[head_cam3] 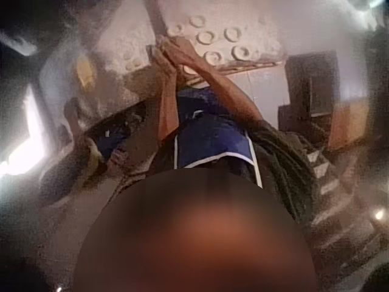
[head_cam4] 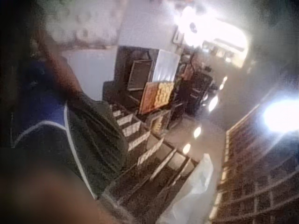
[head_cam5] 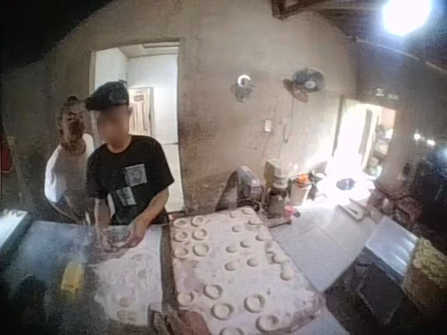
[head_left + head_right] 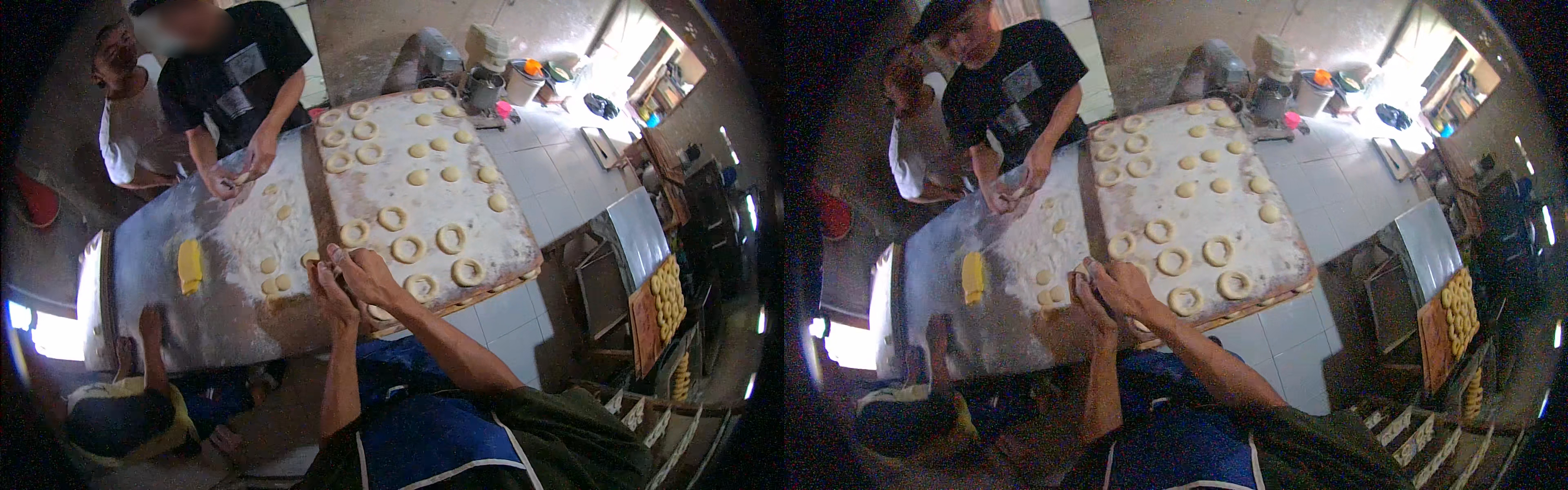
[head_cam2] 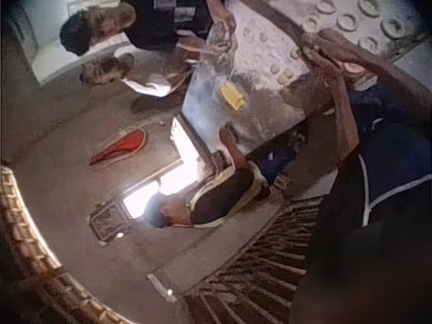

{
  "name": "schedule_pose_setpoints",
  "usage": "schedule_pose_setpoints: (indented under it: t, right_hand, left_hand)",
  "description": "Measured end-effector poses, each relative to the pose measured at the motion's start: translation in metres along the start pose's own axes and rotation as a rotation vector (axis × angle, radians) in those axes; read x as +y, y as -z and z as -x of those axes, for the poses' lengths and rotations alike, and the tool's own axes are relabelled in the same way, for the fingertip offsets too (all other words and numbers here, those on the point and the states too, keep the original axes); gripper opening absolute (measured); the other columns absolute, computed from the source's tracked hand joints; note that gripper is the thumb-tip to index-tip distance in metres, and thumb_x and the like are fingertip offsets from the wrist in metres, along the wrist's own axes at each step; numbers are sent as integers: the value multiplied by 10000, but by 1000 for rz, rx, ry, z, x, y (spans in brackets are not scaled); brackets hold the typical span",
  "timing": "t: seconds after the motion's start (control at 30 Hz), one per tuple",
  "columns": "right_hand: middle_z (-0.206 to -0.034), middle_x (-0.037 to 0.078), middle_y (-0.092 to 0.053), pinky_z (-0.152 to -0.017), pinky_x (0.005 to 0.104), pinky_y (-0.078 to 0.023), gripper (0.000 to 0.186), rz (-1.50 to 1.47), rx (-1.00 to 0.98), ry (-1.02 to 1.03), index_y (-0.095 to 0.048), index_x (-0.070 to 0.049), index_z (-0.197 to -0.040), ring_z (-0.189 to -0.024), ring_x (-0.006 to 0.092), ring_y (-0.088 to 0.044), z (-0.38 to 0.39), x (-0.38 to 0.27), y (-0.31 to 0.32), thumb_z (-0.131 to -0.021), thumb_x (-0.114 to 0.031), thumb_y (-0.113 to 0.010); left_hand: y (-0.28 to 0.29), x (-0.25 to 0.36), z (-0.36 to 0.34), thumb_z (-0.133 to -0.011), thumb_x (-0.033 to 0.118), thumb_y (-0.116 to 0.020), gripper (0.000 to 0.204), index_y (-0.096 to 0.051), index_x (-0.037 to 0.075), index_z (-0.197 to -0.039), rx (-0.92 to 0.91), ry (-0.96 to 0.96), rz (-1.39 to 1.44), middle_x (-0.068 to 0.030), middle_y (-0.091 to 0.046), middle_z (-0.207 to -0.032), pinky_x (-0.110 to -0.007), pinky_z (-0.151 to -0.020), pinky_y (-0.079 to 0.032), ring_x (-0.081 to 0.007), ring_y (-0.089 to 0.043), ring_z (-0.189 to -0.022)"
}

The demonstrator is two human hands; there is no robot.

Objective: The person shapes small dough balls into ring shapes by hand and places them on a wooden board. The person then lifts the board and places it on a rack with other boards of shaped dough.

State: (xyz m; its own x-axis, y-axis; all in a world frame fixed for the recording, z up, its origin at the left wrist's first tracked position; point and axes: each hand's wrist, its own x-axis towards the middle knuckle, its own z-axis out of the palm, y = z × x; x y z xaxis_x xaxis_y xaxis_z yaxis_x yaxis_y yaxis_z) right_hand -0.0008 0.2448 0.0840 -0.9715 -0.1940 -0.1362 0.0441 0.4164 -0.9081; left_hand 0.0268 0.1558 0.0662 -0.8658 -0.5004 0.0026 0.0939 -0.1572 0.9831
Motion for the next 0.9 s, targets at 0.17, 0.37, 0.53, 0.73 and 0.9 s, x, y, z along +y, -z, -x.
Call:
schedule_pose_setpoints:
  t: [0.17, 0.37, 0.53, 0.73, 0.9]
  right_hand:
    - [-522, 212, -551, -556, 441, -449, 689, -254, 91, 34, -584, 93, -646, -515, 318, -576, 19, 22, 32, -981, -470, -374]
    - [-611, 295, -572, -596, 505, -449, 686, -342, 203, 66, -599, 81, -648, -603, 447, -595, 40, 39, 72, -975, -471, -356]
    - [-538, 145, -529, -530, 388, -415, 665, 9, 86, 139, -579, 81, -707, -554, 188, -530, 65, 52, 103, -1004, -457, -327]
    - [-586, 159, -560, -585, 393, -434, 732, -98, 138, 21, -629, 91, -752, -586, 237, -533, 74, 78, 134, -989, -520, -305]
    - [-567, 240, -542, -573, 449, -438, 807, -347, 200, 14, -608, 107, -751, -556, 314, -551, 87, 96, 148, -974, -569, -228]
  left_hand:
    - [-30, -10, 15, -977, 391, -391, 337, -482, 99, -836, -160, 163, 114, -21, -484, -789, -326, -656, -419, -160, -489, -705]
    - [-57, -53, 35, -1002, 342, -390, 333, -529, 46, -941, -207, 274, 453, -26, -538, -864, -339, -675, -440, -171, -525, -749]
    - [-79, -64, 52, -1008, 357, -374, 343, -544, 73, -918, 42, 262, 301, -43, -536, -849, -346, -678, -438, -172, -520, -776]
    - [-111, -47, 85, -1003, 421, -356, 423, -479, 78, -789, -329, -112, -227, -13, -489, -715, -328, -587, -415, -147, -469, -651]
    - [-124, -49, 94, -1007, 436, -334, 498, -531, -6, -891, -542, 94, -1, -83, -533, -700, -353, -608, -456, -191, -511, -647]
